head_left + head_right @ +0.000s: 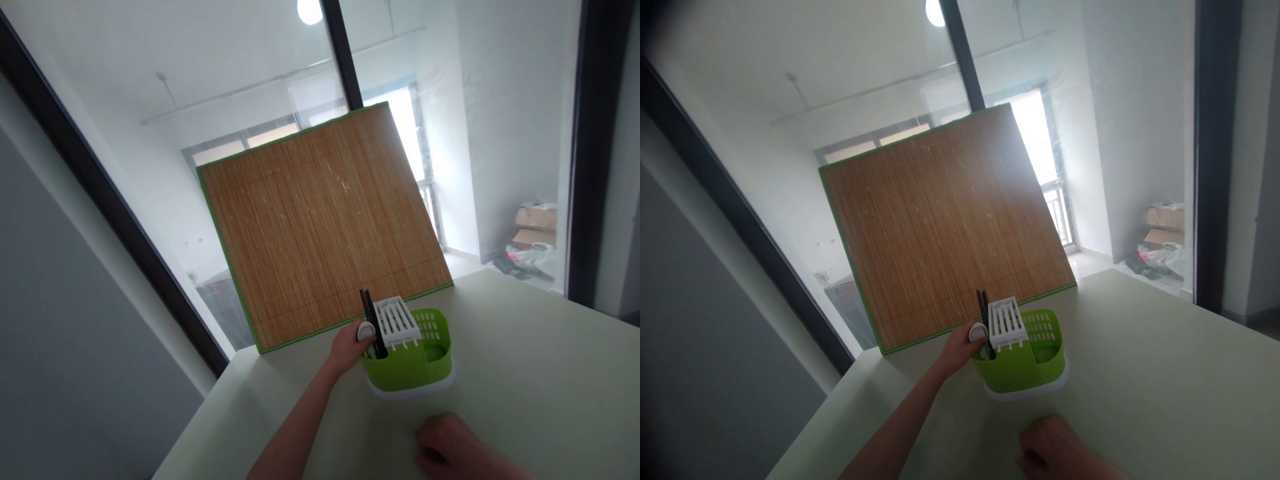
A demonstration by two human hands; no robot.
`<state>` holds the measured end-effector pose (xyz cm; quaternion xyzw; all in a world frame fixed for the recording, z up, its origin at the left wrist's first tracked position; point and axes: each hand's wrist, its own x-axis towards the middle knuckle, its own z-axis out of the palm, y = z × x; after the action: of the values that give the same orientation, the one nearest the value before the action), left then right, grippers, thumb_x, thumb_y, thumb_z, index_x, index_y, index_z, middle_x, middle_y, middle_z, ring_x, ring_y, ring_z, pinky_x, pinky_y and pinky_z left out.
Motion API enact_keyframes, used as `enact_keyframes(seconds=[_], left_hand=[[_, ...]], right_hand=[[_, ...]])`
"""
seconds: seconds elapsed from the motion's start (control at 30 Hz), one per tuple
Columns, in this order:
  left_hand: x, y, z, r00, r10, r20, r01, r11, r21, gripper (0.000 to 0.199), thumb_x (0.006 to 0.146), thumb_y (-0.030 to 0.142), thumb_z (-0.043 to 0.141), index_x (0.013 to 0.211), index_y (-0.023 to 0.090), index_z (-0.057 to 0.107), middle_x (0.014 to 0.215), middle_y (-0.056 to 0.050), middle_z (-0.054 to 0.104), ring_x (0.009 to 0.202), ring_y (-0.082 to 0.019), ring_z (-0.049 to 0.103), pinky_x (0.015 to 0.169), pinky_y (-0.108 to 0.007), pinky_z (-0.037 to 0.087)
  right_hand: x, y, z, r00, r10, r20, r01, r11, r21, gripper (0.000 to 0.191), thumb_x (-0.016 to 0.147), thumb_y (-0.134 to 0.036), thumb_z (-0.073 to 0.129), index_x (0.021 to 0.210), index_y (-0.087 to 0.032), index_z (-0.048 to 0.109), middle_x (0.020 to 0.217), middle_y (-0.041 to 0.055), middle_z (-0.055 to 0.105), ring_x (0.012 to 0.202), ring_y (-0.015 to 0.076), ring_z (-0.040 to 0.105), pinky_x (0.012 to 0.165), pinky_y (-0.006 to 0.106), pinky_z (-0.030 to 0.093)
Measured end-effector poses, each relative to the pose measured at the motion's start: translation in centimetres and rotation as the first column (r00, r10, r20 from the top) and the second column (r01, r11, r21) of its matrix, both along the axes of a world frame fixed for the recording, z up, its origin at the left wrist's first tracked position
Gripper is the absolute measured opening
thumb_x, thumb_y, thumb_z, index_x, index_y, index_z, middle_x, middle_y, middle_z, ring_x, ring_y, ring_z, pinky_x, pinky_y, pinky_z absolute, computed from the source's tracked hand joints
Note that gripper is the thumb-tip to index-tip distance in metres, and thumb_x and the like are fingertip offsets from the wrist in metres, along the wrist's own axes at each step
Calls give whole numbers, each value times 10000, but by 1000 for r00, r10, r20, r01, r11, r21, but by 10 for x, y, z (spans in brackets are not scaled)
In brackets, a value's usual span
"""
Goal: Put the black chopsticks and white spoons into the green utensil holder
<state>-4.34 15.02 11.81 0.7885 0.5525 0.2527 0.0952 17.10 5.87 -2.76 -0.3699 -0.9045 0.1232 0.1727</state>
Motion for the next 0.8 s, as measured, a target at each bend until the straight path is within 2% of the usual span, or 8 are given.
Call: enact_keyframes(seconds=[0.13,0.23,0.37,0.43,0.5,0.6,0.7,0.8], left_hand=[[5,-3,-7,989,131,-66,-126,989,76,342,864,490,465,1011,209,592,944,-65,682,868,-223,621,726,-302,430],[5,-5,-1,968,243,-67,-230,959,167,402,888,547,383,971,204,577,889,-66,671,832,-225,628,701,-298,422],[1,-5,19,940,240,244,-307,907,288,382,897,536,378,947,190,531,804,-43,639,746,-195,628,694,-305,448],[-4,-4,31,863,147,483,-318,901,295,371,885,539,404,954,187,500,796,-32,613,697,-173,635,661,-293,475],[-14,-7,43,733,77,676,-332,907,257,386,852,554,456,983,192,482,800,-18,583,629,-152,634,592,-273,493],[-40,-21,56,599,71,798,-370,908,197,436,775,547,574,1037,210,487,771,19,546,547,-121,599,519,-254,496],[-78,-49,55,648,180,740,-365,926,94,494,720,544,634,1059,204,514,651,52,524,489,-117,547,461,-240,468],[-122,-85,32,748,379,544,-425,904,-45,527,726,610,575,1048,194,535,558,63,499,402,-119,487,389,-228,397]], right_hand=[[0,-2,6,1000,4,16,-4,1000,-20,134,747,-238,530,654,-198,617,673,24,685,656,176,623,581,255,315],[0,-3,10,1000,-6,13,7,1000,-27,125,744,-239,536,658,-200,617,695,24,692,674,183,629,593,256,323],[0,-4,9,1000,-5,-2,5,1000,-29,146,768,-251,524,667,-199,617,706,28,689,687,186,625,610,260,334],[1,-4,6,1000,-2,-8,1,1000,-27,139,764,-248,527,668,-199,615,703,27,684,690,186,622,620,261,336],[2,-4,4,1000,-9,-9,9,1000,-28,126,754,-244,534,671,-199,616,708,28,682,697,187,620,623,261,335],[4,-3,2,1000,-10,-15,10,1000,-30,137,765,-259,529,683,-198,620,721,29,681,703,186,618,623,259,332],[4,-2,2,1000,13,-10,-13,1000,-25,156,781,-277,522,686,-197,617,714,29,677,693,182,614,622,260,329],[4,-2,1,1000,16,-12,-16,1000,-13,151,782,-280,525,688,-199,612,721,26,676,701,184,612,632,264,328]])
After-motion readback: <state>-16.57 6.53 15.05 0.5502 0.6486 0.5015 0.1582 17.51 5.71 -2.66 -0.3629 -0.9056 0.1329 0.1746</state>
